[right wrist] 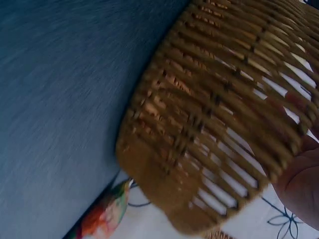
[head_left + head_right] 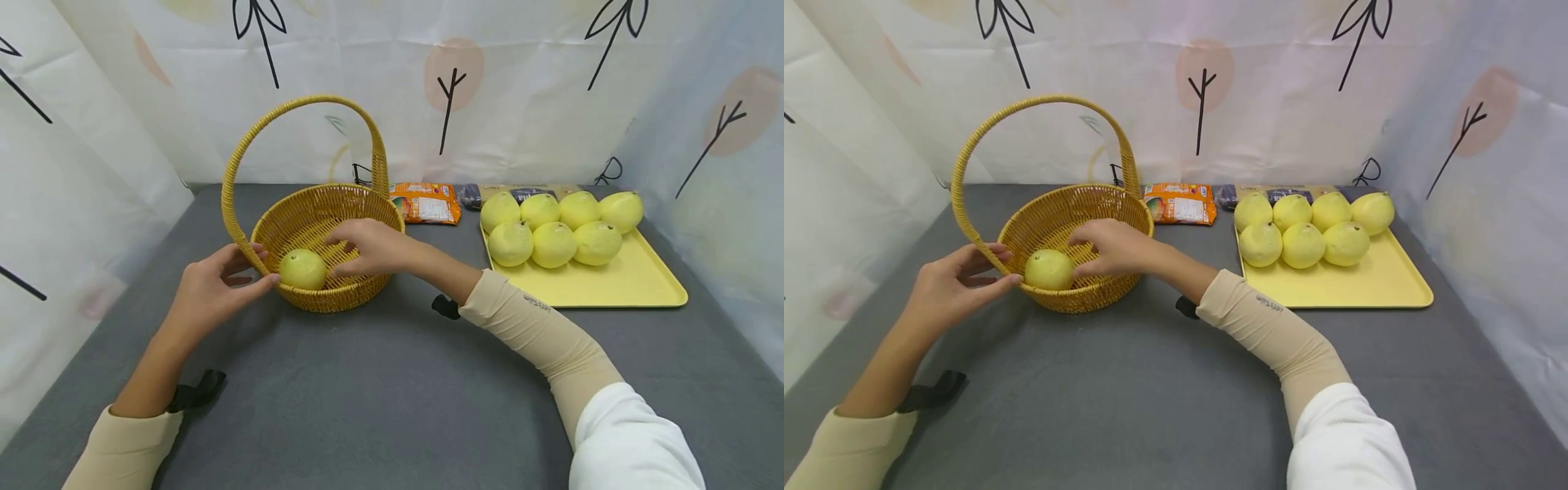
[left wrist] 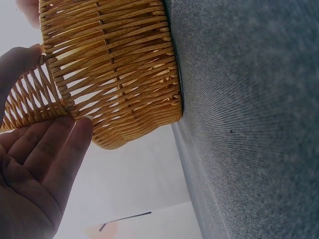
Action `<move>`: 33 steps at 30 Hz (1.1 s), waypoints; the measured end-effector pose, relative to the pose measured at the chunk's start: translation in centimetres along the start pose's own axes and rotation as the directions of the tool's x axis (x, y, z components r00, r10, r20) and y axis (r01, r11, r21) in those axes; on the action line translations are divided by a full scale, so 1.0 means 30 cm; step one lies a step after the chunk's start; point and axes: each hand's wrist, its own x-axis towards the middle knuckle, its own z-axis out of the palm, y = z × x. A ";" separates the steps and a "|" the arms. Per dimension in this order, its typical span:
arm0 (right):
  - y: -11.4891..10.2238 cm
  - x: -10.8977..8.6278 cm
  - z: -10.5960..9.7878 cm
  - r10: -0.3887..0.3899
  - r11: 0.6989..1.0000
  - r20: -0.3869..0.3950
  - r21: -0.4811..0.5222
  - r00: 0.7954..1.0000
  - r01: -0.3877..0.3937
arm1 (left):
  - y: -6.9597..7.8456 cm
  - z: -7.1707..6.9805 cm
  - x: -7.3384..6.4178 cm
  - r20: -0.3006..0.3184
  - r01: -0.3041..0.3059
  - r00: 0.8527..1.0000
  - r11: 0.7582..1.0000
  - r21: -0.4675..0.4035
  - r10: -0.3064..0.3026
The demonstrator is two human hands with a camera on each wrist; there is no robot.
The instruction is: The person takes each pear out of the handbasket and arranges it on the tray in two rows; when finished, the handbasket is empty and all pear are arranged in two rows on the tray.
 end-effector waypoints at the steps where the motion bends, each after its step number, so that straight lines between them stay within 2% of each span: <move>1: -0.004 0.018 0.011 0.000 1.000 0.011 0.006 1.000 0.000 | -0.001 0.001 0.000 0.000 0.001 1.000 1.000 -0.001 -0.001; 8: -0.016 0.107 0.064 -0.018 0.999 0.067 0.043 0.998 0.015 | -0.006 0.002 -0.003 -0.012 -0.019 1.000 1.000 -0.003 0.019; 12: -0.004 0.135 0.088 -0.068 0.991 0.107 0.124 0.992 0.054 | -0.009 0.001 -0.002 -0.021 -0.038 0.999 0.999 0.000 0.038; 18: 0.023 0.146 0.105 -0.102 0.960 0.154 0.275 0.983 0.056 | -0.009 0.000 -0.002 -0.019 -0.045 0.999 0.999 0.000 0.045; 25: 0.050 0.152 0.105 -0.111 0.949 0.180 0.311 0.977 0.050 | -0.005 -0.001 0.001 -0.019 -0.041 0.999 0.999 0.007 0.041; 33: 0.063 0.143 0.093 -0.174 0.942 0.226 0.323 0.959 0.095 | -0.003 0.000 0.000 -0.010 -0.032 0.999 0.999 0.004 0.032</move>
